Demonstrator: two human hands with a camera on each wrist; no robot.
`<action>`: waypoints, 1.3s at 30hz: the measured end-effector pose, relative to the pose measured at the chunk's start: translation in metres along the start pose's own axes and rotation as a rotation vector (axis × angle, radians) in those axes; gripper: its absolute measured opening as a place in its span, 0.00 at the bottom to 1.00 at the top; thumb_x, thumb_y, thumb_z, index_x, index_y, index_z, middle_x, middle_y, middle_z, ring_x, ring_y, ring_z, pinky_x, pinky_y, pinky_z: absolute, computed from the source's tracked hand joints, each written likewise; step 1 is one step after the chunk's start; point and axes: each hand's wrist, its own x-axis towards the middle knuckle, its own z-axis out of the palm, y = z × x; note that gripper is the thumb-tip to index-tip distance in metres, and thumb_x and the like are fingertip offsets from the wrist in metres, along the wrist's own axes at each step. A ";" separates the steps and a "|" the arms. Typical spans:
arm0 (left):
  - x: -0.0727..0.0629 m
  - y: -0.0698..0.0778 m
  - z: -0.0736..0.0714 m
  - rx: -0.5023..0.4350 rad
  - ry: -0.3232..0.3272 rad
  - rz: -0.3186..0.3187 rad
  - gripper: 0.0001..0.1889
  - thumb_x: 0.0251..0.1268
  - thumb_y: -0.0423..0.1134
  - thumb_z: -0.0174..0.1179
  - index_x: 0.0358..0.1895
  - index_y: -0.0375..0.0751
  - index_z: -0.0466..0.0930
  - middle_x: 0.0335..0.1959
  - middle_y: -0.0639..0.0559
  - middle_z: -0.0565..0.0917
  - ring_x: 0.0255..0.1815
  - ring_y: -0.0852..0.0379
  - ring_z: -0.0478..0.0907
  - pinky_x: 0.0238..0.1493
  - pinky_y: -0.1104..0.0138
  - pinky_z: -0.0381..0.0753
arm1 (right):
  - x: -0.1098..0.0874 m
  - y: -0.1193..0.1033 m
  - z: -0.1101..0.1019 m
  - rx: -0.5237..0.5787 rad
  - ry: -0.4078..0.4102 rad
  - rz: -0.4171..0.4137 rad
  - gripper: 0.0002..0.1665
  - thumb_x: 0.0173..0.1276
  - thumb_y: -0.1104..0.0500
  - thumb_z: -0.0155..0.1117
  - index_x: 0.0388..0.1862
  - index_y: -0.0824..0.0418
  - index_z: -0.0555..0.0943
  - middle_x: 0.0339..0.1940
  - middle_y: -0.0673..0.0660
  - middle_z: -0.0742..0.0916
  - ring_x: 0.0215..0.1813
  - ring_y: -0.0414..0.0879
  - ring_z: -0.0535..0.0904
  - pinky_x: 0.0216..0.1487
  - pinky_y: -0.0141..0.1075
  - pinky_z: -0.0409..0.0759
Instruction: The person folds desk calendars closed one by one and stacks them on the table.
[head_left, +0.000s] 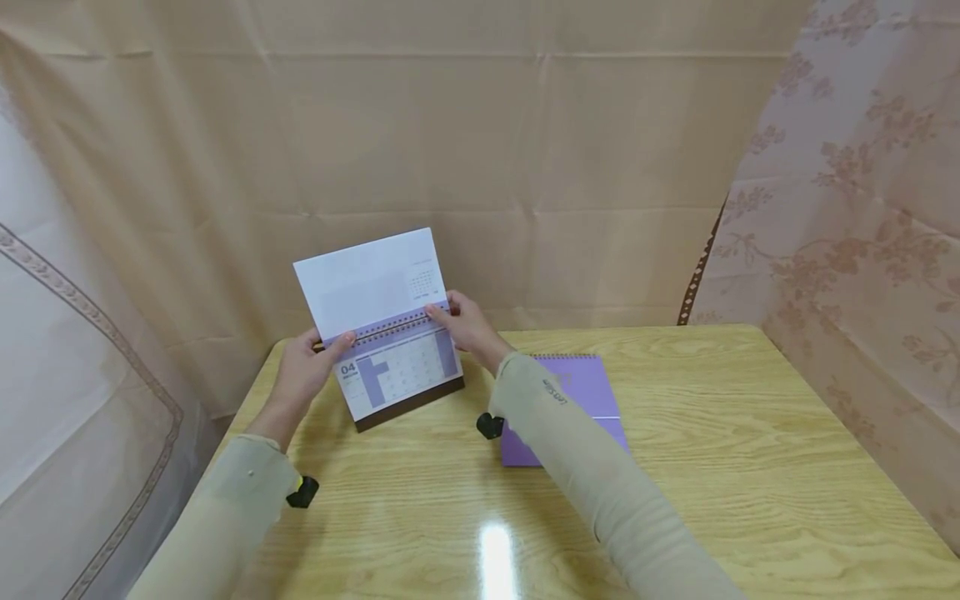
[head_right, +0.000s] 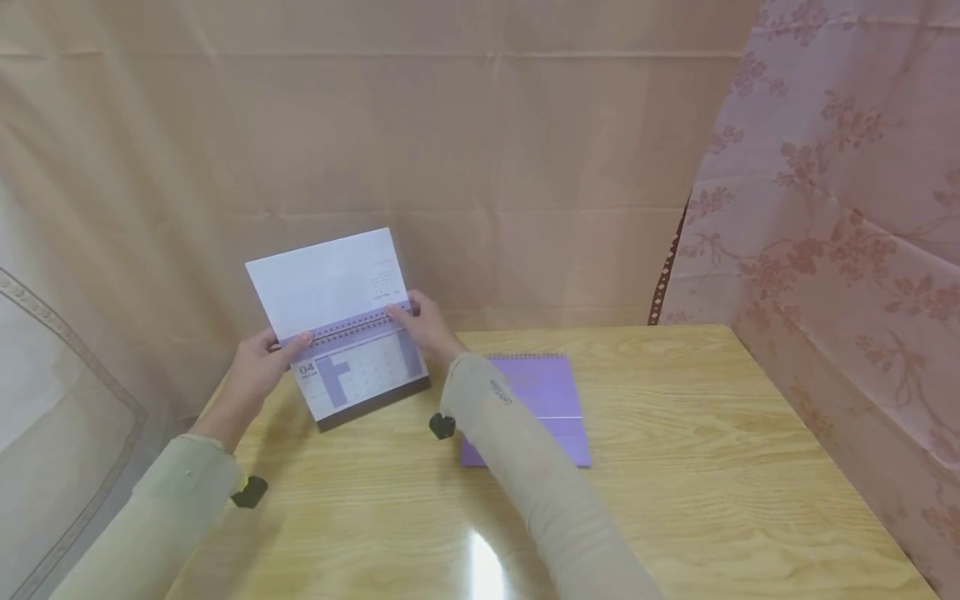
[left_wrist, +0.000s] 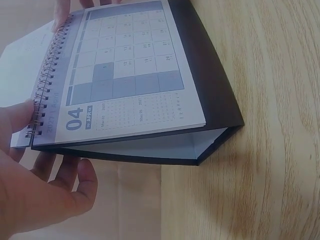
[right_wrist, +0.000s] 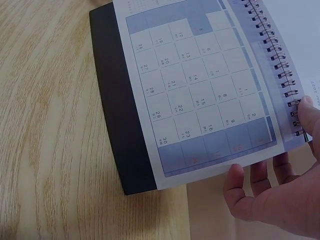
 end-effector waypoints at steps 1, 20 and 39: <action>0.000 0.000 0.000 0.001 0.001 0.002 0.33 0.72 0.59 0.60 0.69 0.39 0.74 0.60 0.37 0.81 0.58 0.44 0.77 0.64 0.52 0.70 | 0.000 0.000 0.000 0.002 0.000 0.000 0.18 0.76 0.44 0.61 0.54 0.53 0.77 0.49 0.55 0.83 0.47 0.49 0.77 0.54 0.53 0.76; -0.002 0.002 0.001 0.015 0.009 0.003 0.32 0.72 0.58 0.60 0.68 0.37 0.75 0.59 0.36 0.82 0.57 0.44 0.78 0.61 0.56 0.71 | -0.002 0.000 -0.003 -0.027 -0.003 -0.010 0.20 0.76 0.44 0.61 0.59 0.52 0.78 0.50 0.55 0.83 0.52 0.52 0.76 0.58 0.54 0.74; -0.001 0.009 -0.004 0.024 -0.001 -0.058 0.31 0.73 0.56 0.61 0.68 0.36 0.75 0.60 0.35 0.81 0.63 0.41 0.74 0.69 0.46 0.62 | 0.002 -0.001 0.001 -0.043 0.049 -0.062 0.18 0.76 0.49 0.63 0.56 0.59 0.80 0.47 0.56 0.85 0.48 0.50 0.79 0.54 0.43 0.76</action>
